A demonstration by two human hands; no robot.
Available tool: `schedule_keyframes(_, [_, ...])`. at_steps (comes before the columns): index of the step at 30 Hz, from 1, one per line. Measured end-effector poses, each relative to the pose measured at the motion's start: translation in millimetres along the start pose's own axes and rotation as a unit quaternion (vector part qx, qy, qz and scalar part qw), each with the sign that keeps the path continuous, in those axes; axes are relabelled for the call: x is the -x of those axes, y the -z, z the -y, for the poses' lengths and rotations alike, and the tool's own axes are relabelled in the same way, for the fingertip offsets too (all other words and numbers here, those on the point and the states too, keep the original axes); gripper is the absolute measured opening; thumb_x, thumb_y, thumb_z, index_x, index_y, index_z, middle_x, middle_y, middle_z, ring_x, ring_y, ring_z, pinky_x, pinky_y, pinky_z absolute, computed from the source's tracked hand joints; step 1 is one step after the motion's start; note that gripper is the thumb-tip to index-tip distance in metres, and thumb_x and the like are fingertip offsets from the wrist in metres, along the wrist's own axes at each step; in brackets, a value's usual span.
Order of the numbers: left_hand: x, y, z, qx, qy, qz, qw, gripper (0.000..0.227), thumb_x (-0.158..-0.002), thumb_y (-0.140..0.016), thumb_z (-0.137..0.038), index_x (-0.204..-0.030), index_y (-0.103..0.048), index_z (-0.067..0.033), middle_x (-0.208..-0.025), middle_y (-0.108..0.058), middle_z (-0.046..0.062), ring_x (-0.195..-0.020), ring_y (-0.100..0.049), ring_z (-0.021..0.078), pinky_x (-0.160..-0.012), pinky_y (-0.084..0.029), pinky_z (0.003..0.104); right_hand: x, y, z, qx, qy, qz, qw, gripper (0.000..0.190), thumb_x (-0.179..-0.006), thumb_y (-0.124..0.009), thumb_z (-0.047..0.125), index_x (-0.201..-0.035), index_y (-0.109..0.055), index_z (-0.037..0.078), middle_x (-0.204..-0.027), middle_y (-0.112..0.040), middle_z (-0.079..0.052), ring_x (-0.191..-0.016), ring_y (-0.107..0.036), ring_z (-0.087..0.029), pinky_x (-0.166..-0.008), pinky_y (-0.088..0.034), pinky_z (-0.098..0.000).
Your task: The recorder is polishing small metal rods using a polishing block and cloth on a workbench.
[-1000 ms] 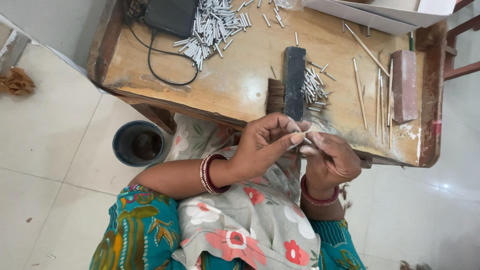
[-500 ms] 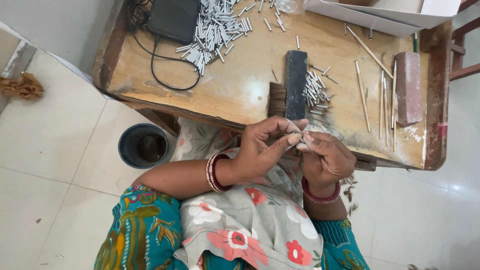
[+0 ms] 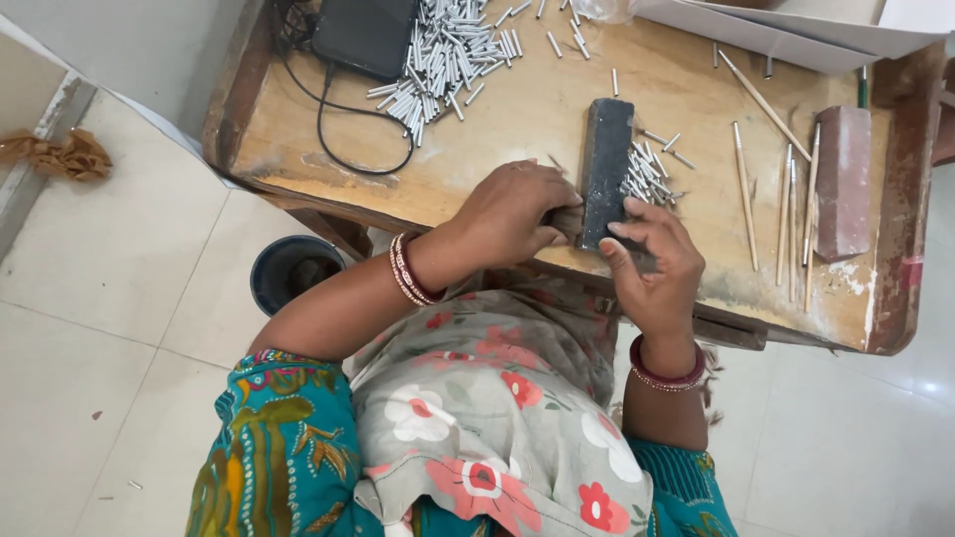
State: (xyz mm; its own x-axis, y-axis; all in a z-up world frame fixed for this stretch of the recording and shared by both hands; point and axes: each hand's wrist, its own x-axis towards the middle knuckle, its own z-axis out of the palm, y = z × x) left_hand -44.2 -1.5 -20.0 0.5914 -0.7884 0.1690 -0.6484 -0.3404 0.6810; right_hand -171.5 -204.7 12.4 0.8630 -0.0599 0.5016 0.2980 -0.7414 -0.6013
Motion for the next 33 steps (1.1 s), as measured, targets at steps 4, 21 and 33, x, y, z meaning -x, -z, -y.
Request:
schedule_keyframes(4, [11, -5, -34, 0.044, -0.061, -0.113, 0.991, 0.097, -0.068, -0.089, -0.026, -0.151, -0.043, -0.0076, -0.151, -0.054, 0.018, -0.145, -0.045, 0.0407, -0.12, -0.035, 0.05, 1, -4, 2, -0.012, -0.006, -0.009, 1.0, 0.018, -0.093, -0.082, 0.011, -0.106, -0.073, 0.002, -0.125, -0.07, -0.021, -0.115, -0.07, -0.029, -0.099, -0.055, -0.0354])
schedule_keyframes(21, [40, -9, -23, 0.086, 0.017, -0.369, 0.925, 0.053, -0.1, -0.064, -0.023, -0.147, -0.044, -0.009, -0.17, -0.035, 0.017, -0.159, -0.03, 0.0313, -0.131, -0.002, 0.061, -10, -32, 28, 0.312, 0.124, 0.042, 0.941, 0.008, -0.101, -0.076, 0.024, -0.097, -0.076, 0.018, -0.17, -0.035, -0.021, -0.159, -0.016, -0.04, -0.127, -0.005, -0.0562])
schedule_keyframes(33, [24, -8, -26, -0.056, 0.002, -0.216, 0.975, 0.013, -0.073, -0.076, -0.025, -0.082, -0.073, -0.016, -0.158, -0.042, 0.018, -0.153, -0.027, 0.038, -0.118, 0.0, 0.076, 7, -51, 6, 0.333, 0.127, -0.003, 0.934, 0.014, -0.11, -0.064, 0.022, -0.101, -0.069, 0.012, -0.165, -0.043, -0.013, -0.157, -0.024, -0.034, -0.129, -0.005, -0.0548])
